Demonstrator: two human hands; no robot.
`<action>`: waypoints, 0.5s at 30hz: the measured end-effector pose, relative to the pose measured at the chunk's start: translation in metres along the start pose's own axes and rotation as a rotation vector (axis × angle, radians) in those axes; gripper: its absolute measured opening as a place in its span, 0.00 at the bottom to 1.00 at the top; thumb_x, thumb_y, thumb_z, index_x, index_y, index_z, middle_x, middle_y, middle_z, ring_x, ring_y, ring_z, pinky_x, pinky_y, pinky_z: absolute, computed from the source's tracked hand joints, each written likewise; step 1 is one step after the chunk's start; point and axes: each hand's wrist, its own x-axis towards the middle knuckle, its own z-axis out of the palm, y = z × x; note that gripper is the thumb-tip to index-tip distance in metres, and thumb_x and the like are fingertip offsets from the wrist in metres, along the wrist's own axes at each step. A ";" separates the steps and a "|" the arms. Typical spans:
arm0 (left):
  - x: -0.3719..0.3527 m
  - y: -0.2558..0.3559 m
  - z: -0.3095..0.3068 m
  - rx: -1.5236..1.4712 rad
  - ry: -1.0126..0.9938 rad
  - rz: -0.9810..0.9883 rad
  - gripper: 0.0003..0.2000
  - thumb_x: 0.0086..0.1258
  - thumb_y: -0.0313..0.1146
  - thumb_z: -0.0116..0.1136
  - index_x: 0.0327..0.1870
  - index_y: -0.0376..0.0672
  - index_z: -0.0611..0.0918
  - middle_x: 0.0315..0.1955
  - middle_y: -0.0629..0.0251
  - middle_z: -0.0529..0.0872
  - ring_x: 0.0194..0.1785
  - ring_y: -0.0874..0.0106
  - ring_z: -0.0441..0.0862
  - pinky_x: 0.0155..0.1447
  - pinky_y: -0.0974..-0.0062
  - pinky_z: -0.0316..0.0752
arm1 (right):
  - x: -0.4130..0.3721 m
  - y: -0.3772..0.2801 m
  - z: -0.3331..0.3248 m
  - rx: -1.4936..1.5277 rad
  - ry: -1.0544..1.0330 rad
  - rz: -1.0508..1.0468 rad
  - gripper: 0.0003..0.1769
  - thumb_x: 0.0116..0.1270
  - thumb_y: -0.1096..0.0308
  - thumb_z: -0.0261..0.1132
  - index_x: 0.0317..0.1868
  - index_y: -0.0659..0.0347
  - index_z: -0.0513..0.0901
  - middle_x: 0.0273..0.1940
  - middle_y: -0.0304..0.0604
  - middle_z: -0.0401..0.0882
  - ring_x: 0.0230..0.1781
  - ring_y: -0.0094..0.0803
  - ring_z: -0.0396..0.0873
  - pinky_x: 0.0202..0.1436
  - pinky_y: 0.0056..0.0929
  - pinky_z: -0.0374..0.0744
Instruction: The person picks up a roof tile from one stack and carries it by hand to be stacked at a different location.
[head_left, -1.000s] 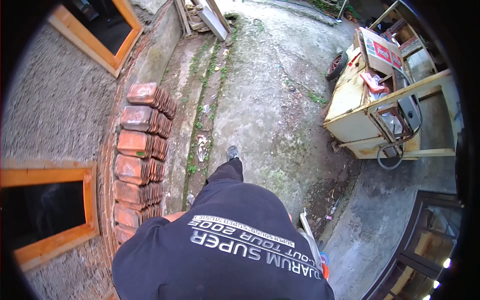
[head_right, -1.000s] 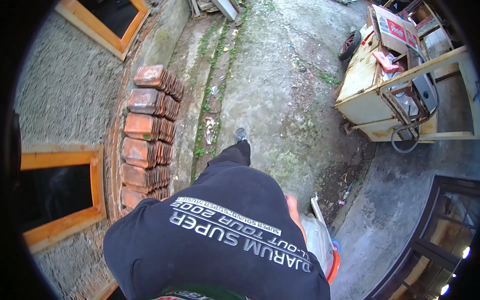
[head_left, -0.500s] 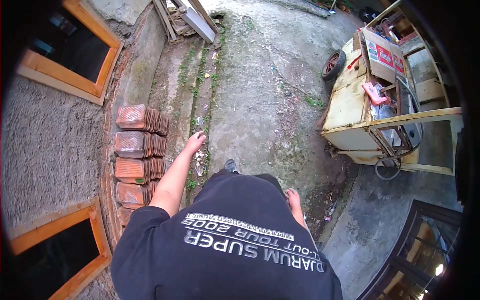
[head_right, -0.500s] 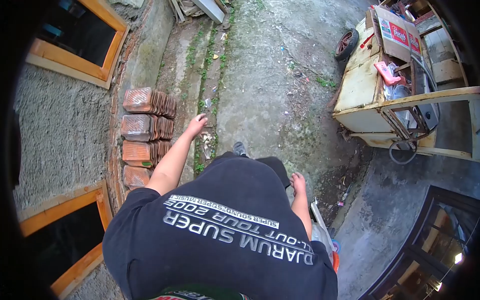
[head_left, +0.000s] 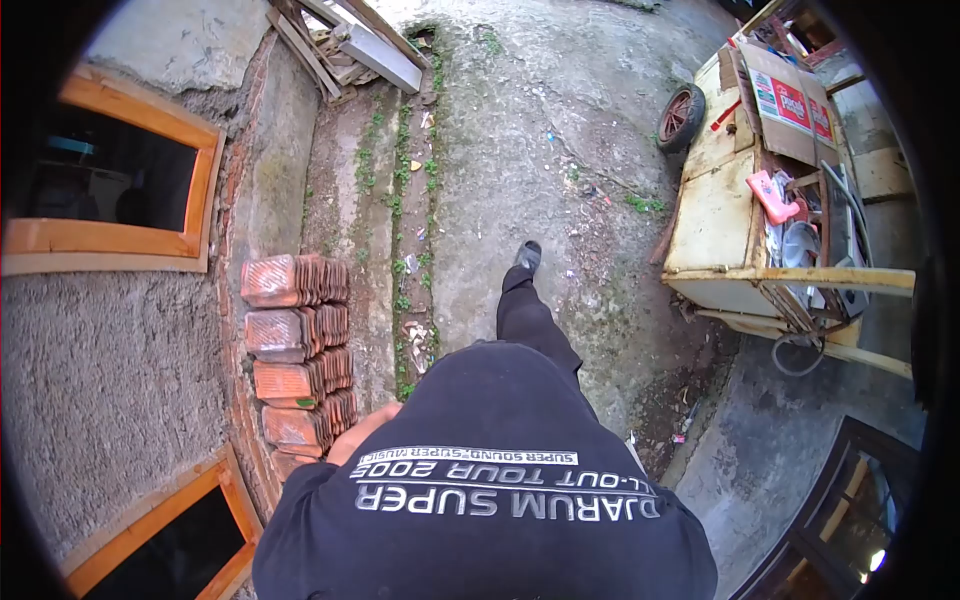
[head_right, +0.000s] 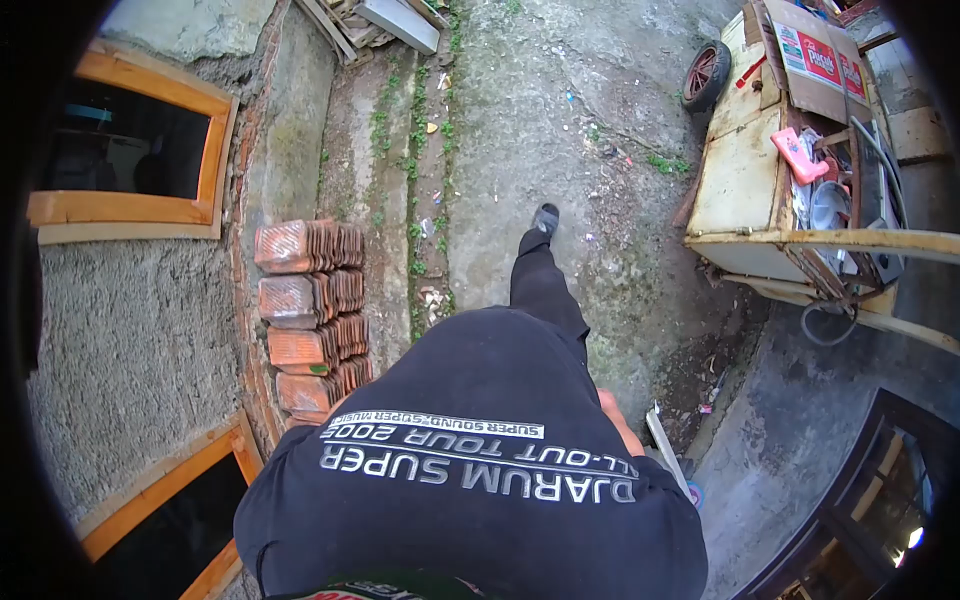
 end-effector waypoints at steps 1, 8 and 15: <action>0.001 0.006 -0.007 -0.053 0.030 -0.022 0.13 0.65 0.41 0.58 0.41 0.41 0.85 0.30 0.59 0.86 0.28 0.68 0.79 0.34 0.66 0.75 | 0.015 -0.005 -0.004 -0.070 -0.008 -0.021 0.18 0.68 0.61 0.61 0.53 0.63 0.82 0.44 0.46 0.85 0.42 0.39 0.82 0.44 0.39 0.80; 0.045 0.132 -0.080 -0.102 0.271 0.160 0.15 0.67 0.40 0.57 0.50 0.42 0.82 0.34 0.61 0.85 0.29 0.72 0.78 0.34 0.71 0.74 | 0.167 -0.094 -0.051 -0.416 0.018 -0.310 0.17 0.67 0.62 0.61 0.49 0.65 0.85 0.41 0.45 0.86 0.41 0.40 0.83 0.44 0.40 0.80; 0.019 0.418 -0.127 0.025 0.405 0.404 0.28 0.69 0.38 0.57 0.68 0.35 0.70 0.60 0.52 0.79 0.60 0.65 0.78 0.64 0.71 0.71 | 0.208 -0.369 -0.129 0.206 0.050 -0.118 0.20 0.68 0.62 0.61 0.59 0.58 0.77 0.42 0.38 0.82 0.39 0.27 0.80 0.34 0.29 0.74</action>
